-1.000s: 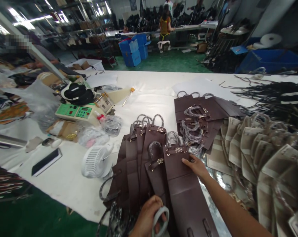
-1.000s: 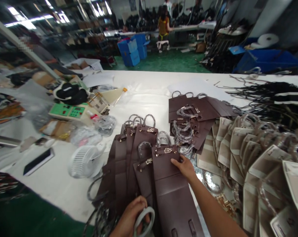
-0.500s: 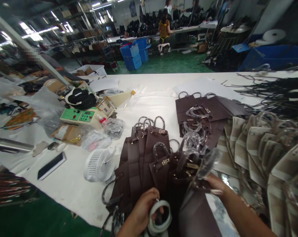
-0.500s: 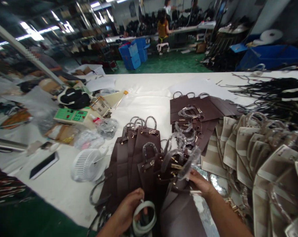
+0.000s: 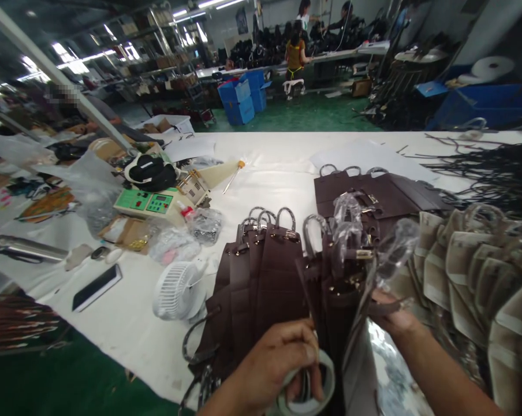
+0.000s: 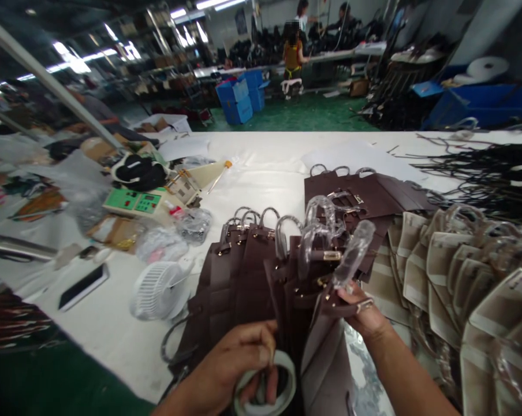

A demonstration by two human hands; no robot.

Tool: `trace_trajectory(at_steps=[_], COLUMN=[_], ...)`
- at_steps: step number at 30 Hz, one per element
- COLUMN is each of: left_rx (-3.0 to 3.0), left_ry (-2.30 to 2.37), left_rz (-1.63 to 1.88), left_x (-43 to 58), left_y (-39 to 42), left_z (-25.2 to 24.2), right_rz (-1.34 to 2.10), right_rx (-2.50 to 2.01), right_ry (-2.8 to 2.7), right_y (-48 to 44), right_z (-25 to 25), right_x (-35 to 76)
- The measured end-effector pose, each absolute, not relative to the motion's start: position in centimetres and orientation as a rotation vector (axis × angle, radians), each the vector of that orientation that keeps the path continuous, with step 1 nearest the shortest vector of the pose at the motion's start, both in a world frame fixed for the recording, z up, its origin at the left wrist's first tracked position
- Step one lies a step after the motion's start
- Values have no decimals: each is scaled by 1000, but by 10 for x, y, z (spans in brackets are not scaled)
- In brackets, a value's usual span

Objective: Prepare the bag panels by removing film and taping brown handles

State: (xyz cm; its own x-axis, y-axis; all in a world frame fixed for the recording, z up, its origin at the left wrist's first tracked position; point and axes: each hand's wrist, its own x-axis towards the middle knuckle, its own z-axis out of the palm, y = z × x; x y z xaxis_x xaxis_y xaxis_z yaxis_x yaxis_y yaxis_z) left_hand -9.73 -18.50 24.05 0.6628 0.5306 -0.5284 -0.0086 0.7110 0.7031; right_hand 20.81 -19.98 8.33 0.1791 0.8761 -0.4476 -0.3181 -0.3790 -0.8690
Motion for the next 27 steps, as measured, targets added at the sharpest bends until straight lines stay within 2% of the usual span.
trace_trajectory(at_steps=[4, 9, 13, 18, 20, 23, 27], left_rx=[689, 571, 592, 621, 630, 636, 646], left_ry=[992, 1263, 1359, 1389, 1379, 1336, 1283], left_rz=[596, 633, 638, 631, 615, 601, 619], left_x=[-115, -170, -196, -202, -202, -199, -190], left_y=[-154, -155, -165, -167, -167, -173, -193], left_z=[240, 189, 167, 159, 157, 157, 172], right_rz=[1382, 1563, 1629, 1540, 1628, 1812, 1760], right_rx=[-1183, -1107, -1113, -1176, -1157, -1129, -1288], right_ry=[-516, -316, -273, -232, -232, -299, -274], right_y=[-131, -89, -94, -108, -118, -135, -152], right_z=[80, 48, 37, 46, 47, 49, 65], right_x=[178, 120, 115, 132, 134, 132, 129])
